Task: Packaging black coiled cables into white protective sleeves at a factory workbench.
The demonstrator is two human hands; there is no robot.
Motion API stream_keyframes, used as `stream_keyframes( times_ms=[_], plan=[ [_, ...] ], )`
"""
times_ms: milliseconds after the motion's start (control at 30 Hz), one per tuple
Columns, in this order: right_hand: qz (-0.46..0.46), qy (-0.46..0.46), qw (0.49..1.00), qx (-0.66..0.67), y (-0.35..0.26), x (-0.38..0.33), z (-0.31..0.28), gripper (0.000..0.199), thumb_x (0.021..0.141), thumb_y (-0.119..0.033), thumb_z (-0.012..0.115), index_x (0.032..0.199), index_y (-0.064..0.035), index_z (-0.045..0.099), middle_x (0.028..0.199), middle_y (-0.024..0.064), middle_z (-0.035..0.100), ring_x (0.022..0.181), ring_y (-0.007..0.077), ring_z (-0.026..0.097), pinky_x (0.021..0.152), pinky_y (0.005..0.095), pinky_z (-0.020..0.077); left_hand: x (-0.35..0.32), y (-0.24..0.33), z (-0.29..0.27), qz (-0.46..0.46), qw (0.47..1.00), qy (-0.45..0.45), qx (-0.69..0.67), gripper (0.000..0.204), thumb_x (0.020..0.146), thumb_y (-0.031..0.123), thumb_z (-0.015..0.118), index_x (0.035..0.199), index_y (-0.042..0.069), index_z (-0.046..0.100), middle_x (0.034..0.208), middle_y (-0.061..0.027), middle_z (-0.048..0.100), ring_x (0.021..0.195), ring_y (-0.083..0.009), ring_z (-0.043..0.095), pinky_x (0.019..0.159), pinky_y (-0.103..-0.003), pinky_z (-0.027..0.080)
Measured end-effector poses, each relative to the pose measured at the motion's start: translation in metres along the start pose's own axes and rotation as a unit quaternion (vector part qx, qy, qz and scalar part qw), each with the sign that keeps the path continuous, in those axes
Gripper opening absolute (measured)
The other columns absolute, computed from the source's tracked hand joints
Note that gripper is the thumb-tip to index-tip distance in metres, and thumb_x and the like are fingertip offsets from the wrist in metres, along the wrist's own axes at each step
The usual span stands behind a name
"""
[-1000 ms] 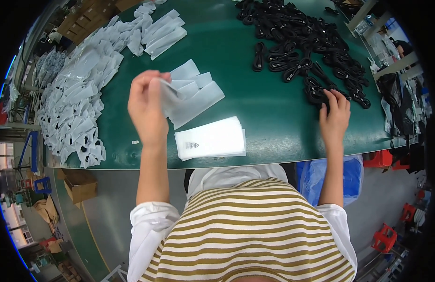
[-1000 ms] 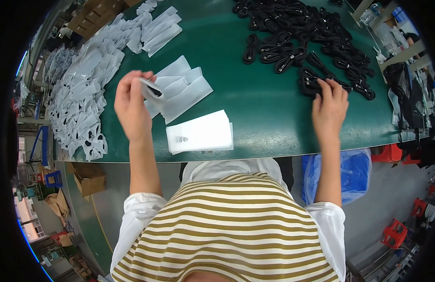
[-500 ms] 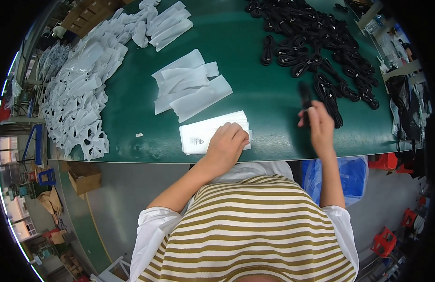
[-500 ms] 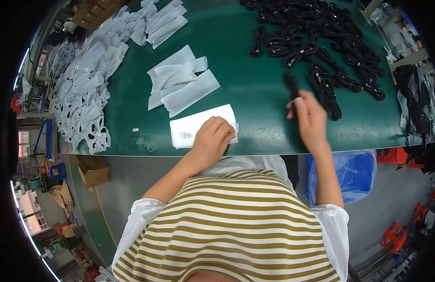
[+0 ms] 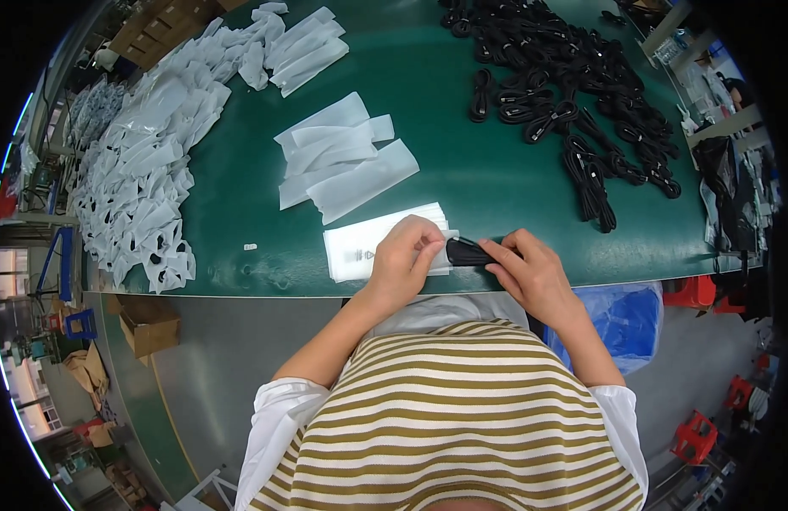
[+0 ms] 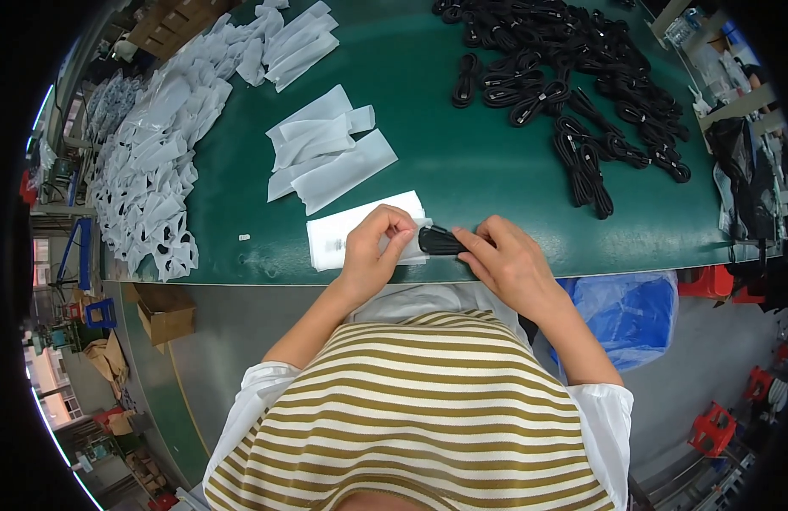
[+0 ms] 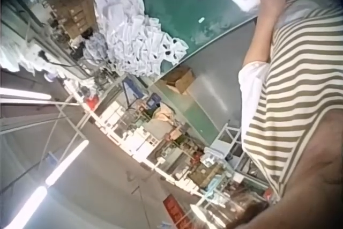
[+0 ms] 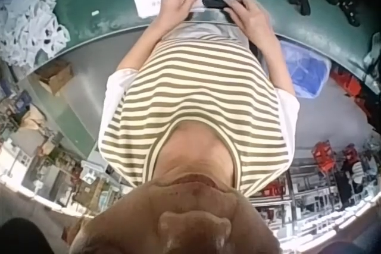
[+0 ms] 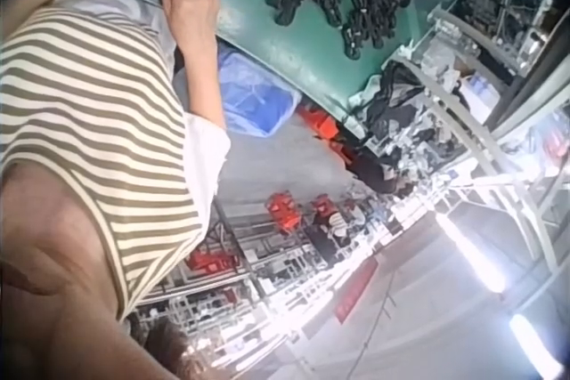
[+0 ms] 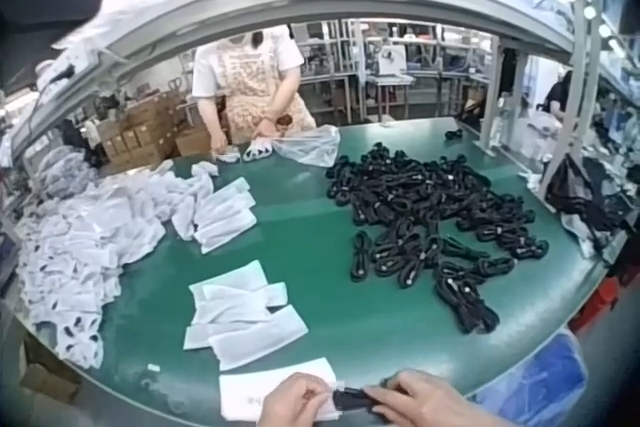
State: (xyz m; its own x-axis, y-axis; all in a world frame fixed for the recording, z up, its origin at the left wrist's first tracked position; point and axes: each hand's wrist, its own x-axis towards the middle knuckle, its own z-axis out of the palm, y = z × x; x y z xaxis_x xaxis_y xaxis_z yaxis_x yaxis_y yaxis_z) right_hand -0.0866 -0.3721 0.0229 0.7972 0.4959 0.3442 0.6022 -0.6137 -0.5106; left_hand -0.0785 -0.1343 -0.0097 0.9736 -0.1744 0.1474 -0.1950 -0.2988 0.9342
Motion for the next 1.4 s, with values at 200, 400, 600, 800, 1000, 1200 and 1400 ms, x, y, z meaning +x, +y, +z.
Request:
stream_keyframes(
  times_ms=[200,400,600,800,1000,1200,1400],
  plan=[
    [0.18,-0.042,0.961,0.207,0.006,-0.004,0.021,0.03,0.086,-0.002,0.069,0.116,-0.0025,0.066,0.093,0.0094,0.058,0.074,0.0211,0.058,0.066,0.0315,0.0486,0.001,0.007,0.004,0.229,0.967,-0.044,0.1,0.013,0.082,-0.004,0.066,0.089,0.003,0.059,0.1,-0.0106,0.064,0.093,-0.0304,0.058,0.081,-0.037,0.048],
    [0.012,0.051,0.981,0.185,-0.009,0.014,0.03,0.026,0.088,0.0,0.068,0.113,-0.0001,0.064,0.105,0.0092,0.057,0.082,0.0142,0.058,0.07,0.0258,0.0489,0.004,0.02,-0.005,0.217,0.969,-0.011,0.122,0.012,0.082,-0.002,0.067,0.088,0.004,0.058,0.106,-0.0111,0.063,0.099,-0.0301,0.056,0.086,-0.038,0.047],
    [0.082,0.108,0.931,0.339,-0.028,0.026,0.027,0.024,0.087,0.001,0.067,0.11,-0.0019,0.065,0.111,0.0127,0.056,0.095,0.0219,0.059,0.076,0.0305,0.0504,0.011,0.026,-0.033,0.039,0.989,0.04,-0.14,0.007,0.09,0.004,0.065,0.091,0.002,0.059,0.108,-0.0068,0.063,0.101,-0.0186,0.057,0.091,-0.032,0.045],
    [0.074,0.23,0.965,-0.104,0.024,0.027,-0.002,0.026,0.086,-0.003,0.069,0.112,-0.0043,0.065,0.11,0.0134,0.059,0.096,0.0292,0.061,0.077,0.0364,0.052,0.047,0.04,-0.083,0.067,0.956,0.185,-0.219,0.009,0.094,0.008,0.065,0.098,0.001,0.061,0.107,-0.0043,0.062,0.104,-0.0161,0.056,0.094,-0.031,0.043],
    [0.235,0.163,0.856,-0.43,0.097,-0.002,-0.029,0.018,0.09,-0.012,0.067,0.107,-0.0044,0.067,0.105,0.0099,0.061,0.093,0.0292,0.061,0.073,0.0385,0.0502,0.062,0.016,-0.062,0.201,0.929,0.208,0.23,0.02,0.083,0.005,0.07,0.1,0.001,0.062,0.107,-0.0137,0.062,0.103,-0.0339,0.058,0.091,-0.04,0.046],
    [0.169,0.188,0.943,-0.217,0.089,-0.006,-0.02,0.019,0.092,-0.01,0.064,0.107,0.0007,0.065,0.094,0.0129,0.061,0.08,0.0295,0.06,0.069,0.036,0.0482,0.004,0.006,-0.013,0.193,0.955,-0.048,0.222,0.018,0.078,0.004,0.075,0.093,0.003,0.064,0.094,-0.0116,0.061,0.093,-0.03,0.059,0.081,-0.038,0.048],
    [0.165,0.102,0.975,0.105,0.024,0.005,-0.005,0.018,0.09,-0.003,0.063,0.107,0.003,0.065,0.086,0.0142,0.058,0.074,0.0289,0.059,0.066,0.0343,0.0471,0.0,-0.01,-0.004,0.161,0.962,-0.044,0.216,0.012,0.082,-0.002,0.071,0.089,0.002,0.061,0.086,-0.0101,0.059,0.082,-0.025,0.059,0.075,-0.034,0.048]
  ],
)
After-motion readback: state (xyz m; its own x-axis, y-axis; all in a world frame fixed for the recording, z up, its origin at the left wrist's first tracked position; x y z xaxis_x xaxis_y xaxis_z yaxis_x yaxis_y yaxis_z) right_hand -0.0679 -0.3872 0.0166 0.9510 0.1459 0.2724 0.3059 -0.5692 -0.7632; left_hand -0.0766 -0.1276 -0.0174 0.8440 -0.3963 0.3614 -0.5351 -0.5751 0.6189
